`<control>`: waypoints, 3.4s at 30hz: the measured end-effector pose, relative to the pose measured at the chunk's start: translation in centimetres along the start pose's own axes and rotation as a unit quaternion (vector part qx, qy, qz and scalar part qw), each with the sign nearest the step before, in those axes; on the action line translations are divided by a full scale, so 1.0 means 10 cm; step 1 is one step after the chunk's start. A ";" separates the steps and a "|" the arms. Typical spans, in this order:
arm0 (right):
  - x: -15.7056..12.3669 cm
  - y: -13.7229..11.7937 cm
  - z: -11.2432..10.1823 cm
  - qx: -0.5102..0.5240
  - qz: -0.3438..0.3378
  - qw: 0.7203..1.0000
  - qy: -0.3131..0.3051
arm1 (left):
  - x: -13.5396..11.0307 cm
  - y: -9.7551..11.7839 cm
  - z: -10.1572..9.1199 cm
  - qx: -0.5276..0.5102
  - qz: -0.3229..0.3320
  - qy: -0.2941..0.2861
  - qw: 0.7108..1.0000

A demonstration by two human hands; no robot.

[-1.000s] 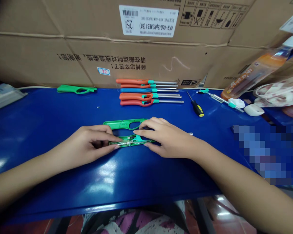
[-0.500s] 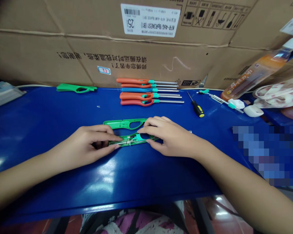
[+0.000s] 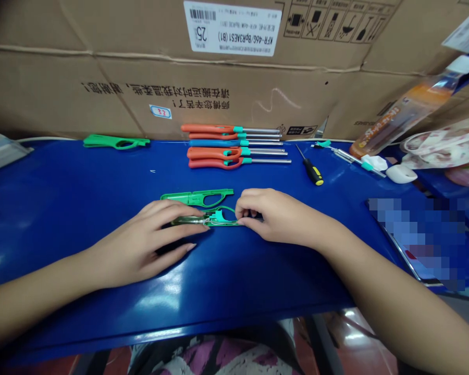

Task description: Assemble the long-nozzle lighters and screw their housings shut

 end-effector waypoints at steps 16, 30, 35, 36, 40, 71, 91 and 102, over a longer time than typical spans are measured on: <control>0.02 -0.04 0.02 0.005 -0.036 0.999 -0.012 | 0.01 -0.02 0.11 0.010 -0.015 -0.022 1.000; 0.03 -0.04 0.08 -0.026 0.003 0.999 0.020 | 0.02 -0.02 0.14 -0.003 -0.024 -0.009 1.000; 0.04 -0.06 0.09 -0.047 -0.006 0.998 0.029 | 0.02 -0.02 0.12 -0.014 -0.027 -0.011 0.999; 0.04 -0.05 0.08 -0.049 -0.016 0.998 0.040 | 0.02 -0.04 0.11 -0.018 -0.028 -0.012 0.999; 0.06 0.01 0.06 -0.078 -0.058 0.991 0.086 | 0.03 -0.17 0.01 -0.021 -0.068 0.014 0.997; 0.07 0.30 -0.06 -0.065 0.044 0.974 0.212 | 0.00 -0.37 0.00 -0.088 -0.116 0.051 0.988; 0.10 0.19 -0.02 -0.024 0.054 0.981 0.186 | 0.01 -0.29 0.08 -0.145 -0.130 0.066 0.979; 0.09 0.11 0.01 -0.027 0.031 0.985 0.165 | 0.02 -0.23 0.07 -0.152 -0.094 0.070 0.981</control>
Point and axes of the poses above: each hand's wrist, its own x-axis towards the middle knuckle, its own z-axis out of the palm, y = z × x, the point moved 3 cm from there along x, towards the middle knuckle, and after that the axes turned 10 degrees about x, right-handed, at the moved point
